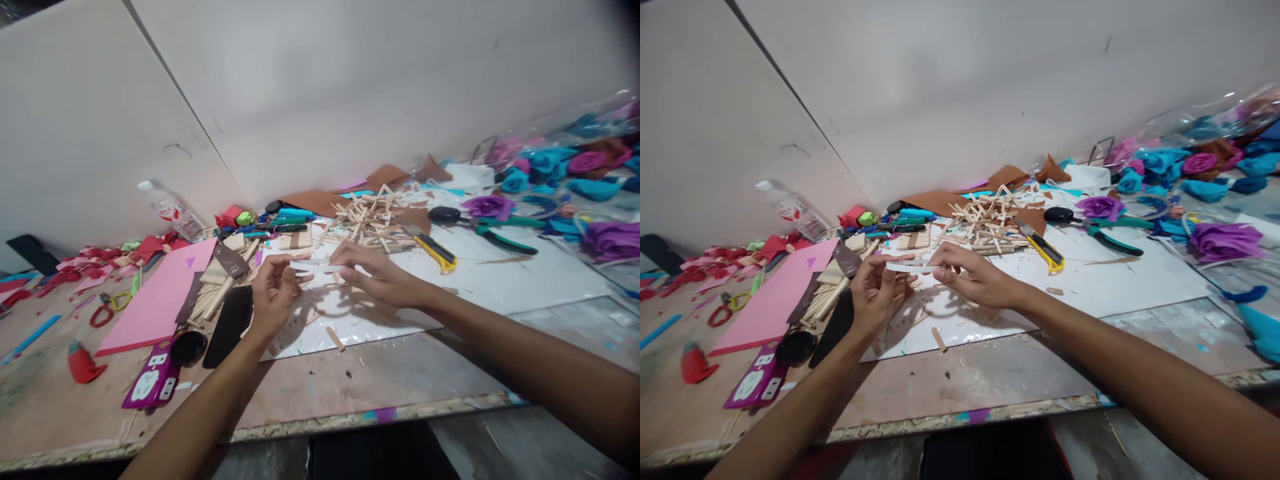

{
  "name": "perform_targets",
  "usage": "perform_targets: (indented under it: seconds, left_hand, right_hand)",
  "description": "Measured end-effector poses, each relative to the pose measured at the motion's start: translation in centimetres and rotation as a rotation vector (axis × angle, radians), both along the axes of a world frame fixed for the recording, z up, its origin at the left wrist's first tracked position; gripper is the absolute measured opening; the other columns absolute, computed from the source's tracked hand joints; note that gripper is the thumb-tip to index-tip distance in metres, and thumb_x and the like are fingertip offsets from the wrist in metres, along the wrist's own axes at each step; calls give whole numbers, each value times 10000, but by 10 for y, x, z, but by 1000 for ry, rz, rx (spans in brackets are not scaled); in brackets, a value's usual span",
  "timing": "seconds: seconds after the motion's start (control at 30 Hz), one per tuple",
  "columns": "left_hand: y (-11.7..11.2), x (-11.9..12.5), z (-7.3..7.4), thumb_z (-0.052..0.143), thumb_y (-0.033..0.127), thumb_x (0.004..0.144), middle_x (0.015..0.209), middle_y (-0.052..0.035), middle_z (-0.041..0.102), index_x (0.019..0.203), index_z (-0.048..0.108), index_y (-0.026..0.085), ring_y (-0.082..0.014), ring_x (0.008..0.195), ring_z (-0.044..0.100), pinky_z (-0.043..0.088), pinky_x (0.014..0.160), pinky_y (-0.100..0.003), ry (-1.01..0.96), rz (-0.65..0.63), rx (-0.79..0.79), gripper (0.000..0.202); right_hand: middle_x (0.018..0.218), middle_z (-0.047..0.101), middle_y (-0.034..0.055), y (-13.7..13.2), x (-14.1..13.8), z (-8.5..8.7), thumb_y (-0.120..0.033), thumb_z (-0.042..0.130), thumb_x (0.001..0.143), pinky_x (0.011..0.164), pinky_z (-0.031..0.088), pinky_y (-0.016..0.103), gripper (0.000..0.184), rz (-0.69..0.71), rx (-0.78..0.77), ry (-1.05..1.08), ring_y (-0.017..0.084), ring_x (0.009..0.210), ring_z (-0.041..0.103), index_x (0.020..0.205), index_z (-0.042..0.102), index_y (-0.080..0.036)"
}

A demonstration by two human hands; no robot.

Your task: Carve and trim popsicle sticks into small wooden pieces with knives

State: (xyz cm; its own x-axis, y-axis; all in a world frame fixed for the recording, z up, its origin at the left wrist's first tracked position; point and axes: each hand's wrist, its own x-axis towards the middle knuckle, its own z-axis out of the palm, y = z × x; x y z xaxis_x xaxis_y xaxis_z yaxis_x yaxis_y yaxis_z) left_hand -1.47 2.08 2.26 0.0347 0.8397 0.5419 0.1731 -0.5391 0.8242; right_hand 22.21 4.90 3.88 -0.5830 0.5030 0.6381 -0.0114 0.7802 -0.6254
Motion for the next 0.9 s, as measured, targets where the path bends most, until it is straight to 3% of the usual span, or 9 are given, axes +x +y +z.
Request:
perform_targets:
  seconds: [0.1,0.2,0.3,0.37,0.43,0.6,0.73,0.9]
  left_hand:
    - [-2,1,-1,612,404,1023,1368,-139,681,1171,583,231,-143,804,767,669,694,-290,-3,-71,-20,230]
    - [-6,-1,0,711,330,962,1494,-156,578,1279,618,256,-136,827,724,641,677,-277,203,-133,157,338]
    - [-10,-1,4,732,240,936,1221,-116,698,1180,710,228,-205,1013,702,620,722,-273,335,-166,234,245]
    - [-12,1,6,675,226,976,1000,-68,688,1073,709,206,-174,899,710,603,678,-250,297,-181,192,105]
    - [-13,3,6,595,250,1028,901,-23,632,1035,656,201,-121,710,691,583,607,-234,237,-209,138,78]
    - [-14,5,5,477,309,1083,912,-7,589,1062,556,223,-123,629,695,584,526,-257,87,-290,-27,118]
    - [-15,5,6,540,355,1059,886,-7,607,1046,580,212,-115,598,677,567,500,-247,-30,-312,-140,150]
    - [-16,8,9,672,319,991,820,16,596,1014,650,181,-72,519,633,505,468,-193,23,-269,-138,142]
  right_hand:
    - [841,618,13,1,-1,-2,-317,495,1085,708,451,266,242,10,0,-17,133,765,552,965,650,-175]
    - [762,598,-7,1,-5,-7,-298,560,1058,661,418,245,242,16,26,-3,111,692,520,889,671,-165]
    - [756,612,-4,0,-8,-9,-272,626,1024,665,416,242,180,14,64,23,106,683,526,918,717,-159]
    - [779,634,2,0,-8,-9,-251,642,1015,669,418,239,139,11,76,27,104,694,541,973,740,-163]
    - [801,649,7,1,-6,-9,-235,641,1016,674,422,234,126,7,75,26,101,707,553,1008,743,-162]
    - [809,666,12,7,-2,-9,-235,622,1026,667,439,219,149,12,65,16,94,714,566,937,701,-146]
    - [787,647,3,9,-1,-10,-254,597,1039,658,439,222,187,-3,86,4,96,699,557,894,665,-157]
    - [752,602,2,4,-3,-10,-247,598,1035,656,412,251,193,-78,167,14,112,690,530,870,646,-158]
